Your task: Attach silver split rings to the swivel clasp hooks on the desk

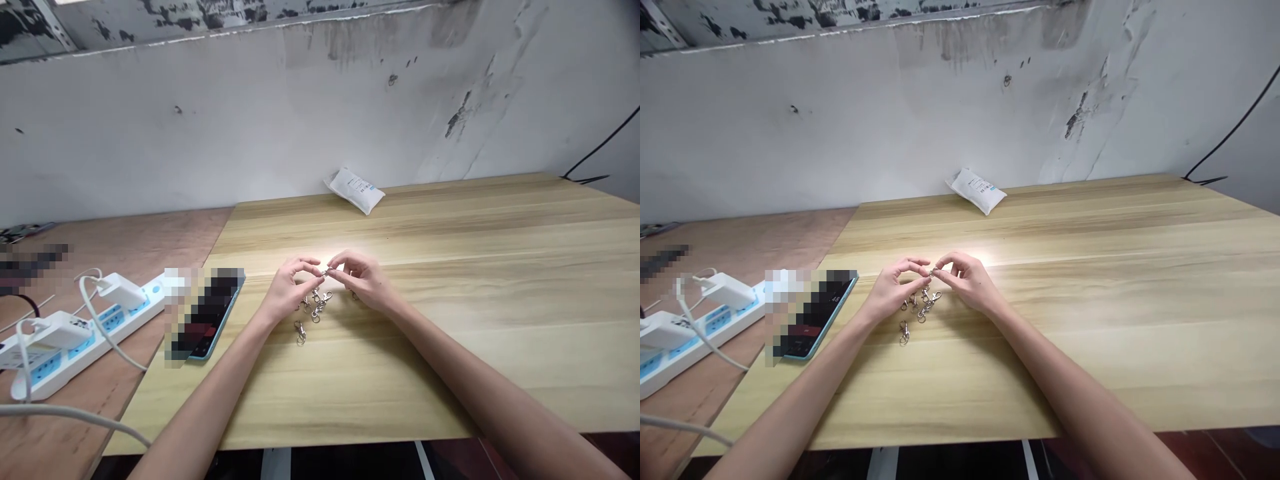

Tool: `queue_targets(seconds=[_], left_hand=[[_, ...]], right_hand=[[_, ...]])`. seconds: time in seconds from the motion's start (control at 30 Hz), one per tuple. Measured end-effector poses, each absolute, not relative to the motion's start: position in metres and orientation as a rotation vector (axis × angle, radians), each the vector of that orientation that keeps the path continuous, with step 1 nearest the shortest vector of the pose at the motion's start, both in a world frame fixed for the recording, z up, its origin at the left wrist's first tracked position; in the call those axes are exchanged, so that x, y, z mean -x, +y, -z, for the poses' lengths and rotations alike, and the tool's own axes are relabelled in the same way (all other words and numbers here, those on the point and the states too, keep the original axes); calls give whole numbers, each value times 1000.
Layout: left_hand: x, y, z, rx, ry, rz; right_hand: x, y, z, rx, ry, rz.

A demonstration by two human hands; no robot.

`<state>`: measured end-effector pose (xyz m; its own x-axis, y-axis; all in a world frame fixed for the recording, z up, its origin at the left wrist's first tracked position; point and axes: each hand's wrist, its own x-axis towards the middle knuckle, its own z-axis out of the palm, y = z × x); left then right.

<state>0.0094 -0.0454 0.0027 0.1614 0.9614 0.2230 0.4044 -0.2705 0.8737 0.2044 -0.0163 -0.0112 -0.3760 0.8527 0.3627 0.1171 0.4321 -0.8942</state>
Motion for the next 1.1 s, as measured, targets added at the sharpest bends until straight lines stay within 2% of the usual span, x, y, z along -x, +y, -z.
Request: queue_targets(seconds=[0.3, 0.47, 0.7, 1.1], left_hand=[[-10, -46, -6, -1704, 1238, -1098], [-9, -46, -3, -1678, 1175, -1122], [-10, -48, -5, -1972, 1273, -1177], [-3, -41, -2, -1870, 1234, -1278]], right_hand=[[-202, -18, 17, 969, -1936, -675], [-189, -28, 17, 850, -2071, -683], [-187, -28, 20, 804, -2188, -662], [-191, -29, 14, 798, -2155, -630]])
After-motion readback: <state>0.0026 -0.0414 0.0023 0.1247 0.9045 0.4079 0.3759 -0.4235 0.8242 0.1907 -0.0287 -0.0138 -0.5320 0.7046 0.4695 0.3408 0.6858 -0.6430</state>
